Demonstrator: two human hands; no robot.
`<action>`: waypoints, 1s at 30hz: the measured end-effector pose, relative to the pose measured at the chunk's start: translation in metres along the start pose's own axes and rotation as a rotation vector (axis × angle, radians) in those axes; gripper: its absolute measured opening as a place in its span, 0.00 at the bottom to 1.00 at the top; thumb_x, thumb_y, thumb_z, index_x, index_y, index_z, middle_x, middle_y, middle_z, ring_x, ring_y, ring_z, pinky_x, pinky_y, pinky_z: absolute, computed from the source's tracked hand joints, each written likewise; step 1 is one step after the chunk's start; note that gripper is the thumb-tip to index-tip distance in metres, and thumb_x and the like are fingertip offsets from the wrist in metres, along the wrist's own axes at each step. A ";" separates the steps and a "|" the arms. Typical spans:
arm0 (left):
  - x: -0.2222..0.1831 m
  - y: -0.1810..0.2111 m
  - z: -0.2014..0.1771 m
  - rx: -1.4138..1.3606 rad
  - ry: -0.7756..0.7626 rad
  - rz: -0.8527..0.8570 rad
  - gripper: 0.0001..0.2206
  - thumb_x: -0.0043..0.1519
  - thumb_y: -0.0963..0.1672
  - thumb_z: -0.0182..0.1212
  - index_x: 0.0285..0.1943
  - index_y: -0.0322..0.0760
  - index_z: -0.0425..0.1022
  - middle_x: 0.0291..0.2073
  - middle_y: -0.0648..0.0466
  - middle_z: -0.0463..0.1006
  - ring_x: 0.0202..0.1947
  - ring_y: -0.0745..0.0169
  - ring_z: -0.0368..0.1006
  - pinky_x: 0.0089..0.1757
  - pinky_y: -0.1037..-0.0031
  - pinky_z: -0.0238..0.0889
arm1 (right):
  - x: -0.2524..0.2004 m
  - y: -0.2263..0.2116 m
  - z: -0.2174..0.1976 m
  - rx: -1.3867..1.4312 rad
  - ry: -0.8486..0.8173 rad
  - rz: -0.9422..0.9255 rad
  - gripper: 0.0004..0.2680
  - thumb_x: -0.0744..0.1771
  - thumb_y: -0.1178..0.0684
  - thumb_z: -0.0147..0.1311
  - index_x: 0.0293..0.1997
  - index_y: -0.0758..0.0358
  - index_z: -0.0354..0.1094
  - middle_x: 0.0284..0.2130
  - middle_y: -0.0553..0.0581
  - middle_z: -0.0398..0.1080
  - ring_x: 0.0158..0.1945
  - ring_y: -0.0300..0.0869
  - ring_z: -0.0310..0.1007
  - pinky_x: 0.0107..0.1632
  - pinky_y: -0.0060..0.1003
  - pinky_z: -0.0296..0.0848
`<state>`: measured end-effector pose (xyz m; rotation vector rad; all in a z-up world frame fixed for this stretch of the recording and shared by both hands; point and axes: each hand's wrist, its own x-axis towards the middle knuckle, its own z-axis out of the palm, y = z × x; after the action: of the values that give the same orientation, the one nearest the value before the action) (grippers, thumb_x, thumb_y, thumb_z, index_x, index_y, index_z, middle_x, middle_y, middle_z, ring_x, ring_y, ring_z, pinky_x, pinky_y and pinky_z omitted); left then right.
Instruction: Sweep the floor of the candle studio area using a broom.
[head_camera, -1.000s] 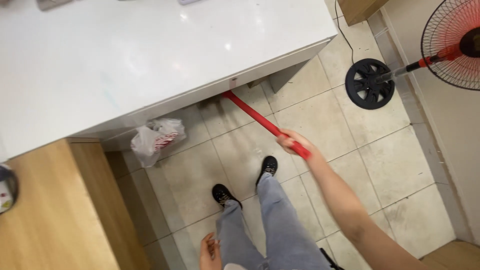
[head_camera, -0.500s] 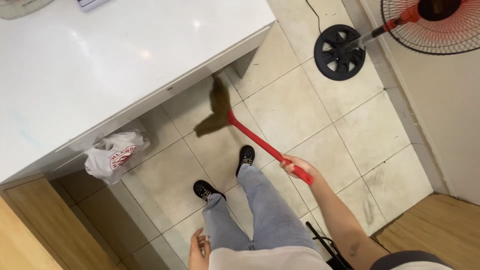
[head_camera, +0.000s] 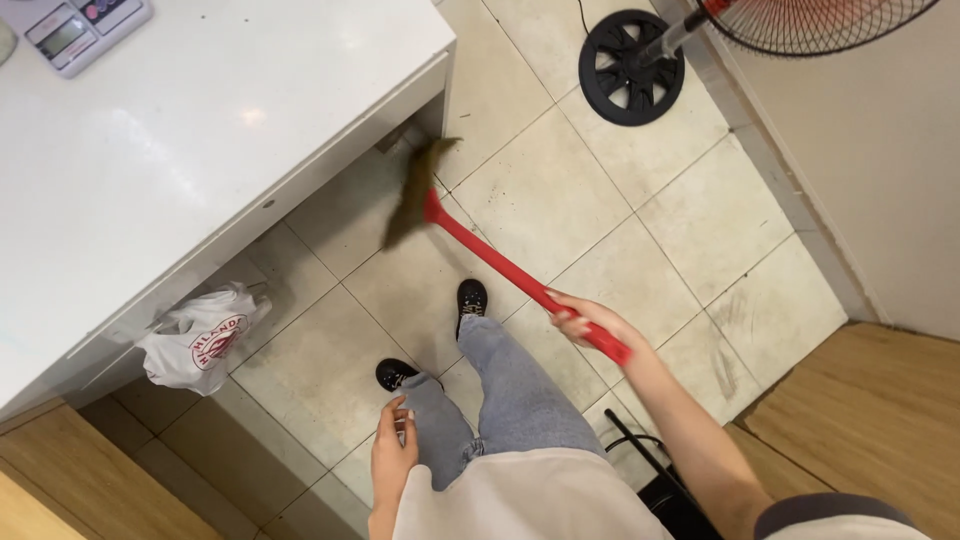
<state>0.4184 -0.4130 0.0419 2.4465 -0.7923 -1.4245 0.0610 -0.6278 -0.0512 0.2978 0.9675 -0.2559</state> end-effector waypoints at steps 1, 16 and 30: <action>-0.001 0.005 -0.001 0.008 -0.007 0.000 0.17 0.67 0.43 0.53 0.66 0.47 0.69 0.47 0.53 0.82 0.44 0.59 0.80 0.45 0.66 0.72 | 0.024 0.000 0.000 0.076 -0.072 0.017 0.12 0.71 0.49 0.53 0.57 0.56 0.55 0.23 0.47 0.58 0.14 0.27 0.51 0.13 0.21 0.52; 0.017 0.032 -0.013 0.163 -0.023 0.017 0.17 0.69 0.43 0.51 0.67 0.48 0.66 0.49 0.51 0.80 0.46 0.58 0.79 0.46 0.64 0.73 | -0.034 -0.050 -0.112 -0.467 0.281 0.036 0.19 0.70 0.54 0.46 0.73 0.57 0.55 0.25 0.51 0.61 0.17 0.30 0.51 0.17 0.22 0.55; 0.114 0.040 -0.049 0.006 -0.051 0.057 0.16 0.68 0.44 0.53 0.65 0.42 0.69 0.44 0.49 0.83 0.44 0.57 0.80 0.45 0.65 0.73 | 0.007 -0.301 0.124 -2.031 0.835 0.006 0.19 0.68 0.52 0.56 0.68 0.51 0.67 0.32 0.60 0.79 0.29 0.45 0.79 0.32 0.39 0.78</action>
<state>0.4908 -0.5130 -0.0008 2.3806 -0.8711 -1.4712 0.0567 -0.9528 -0.0307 -1.5667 1.5607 0.9689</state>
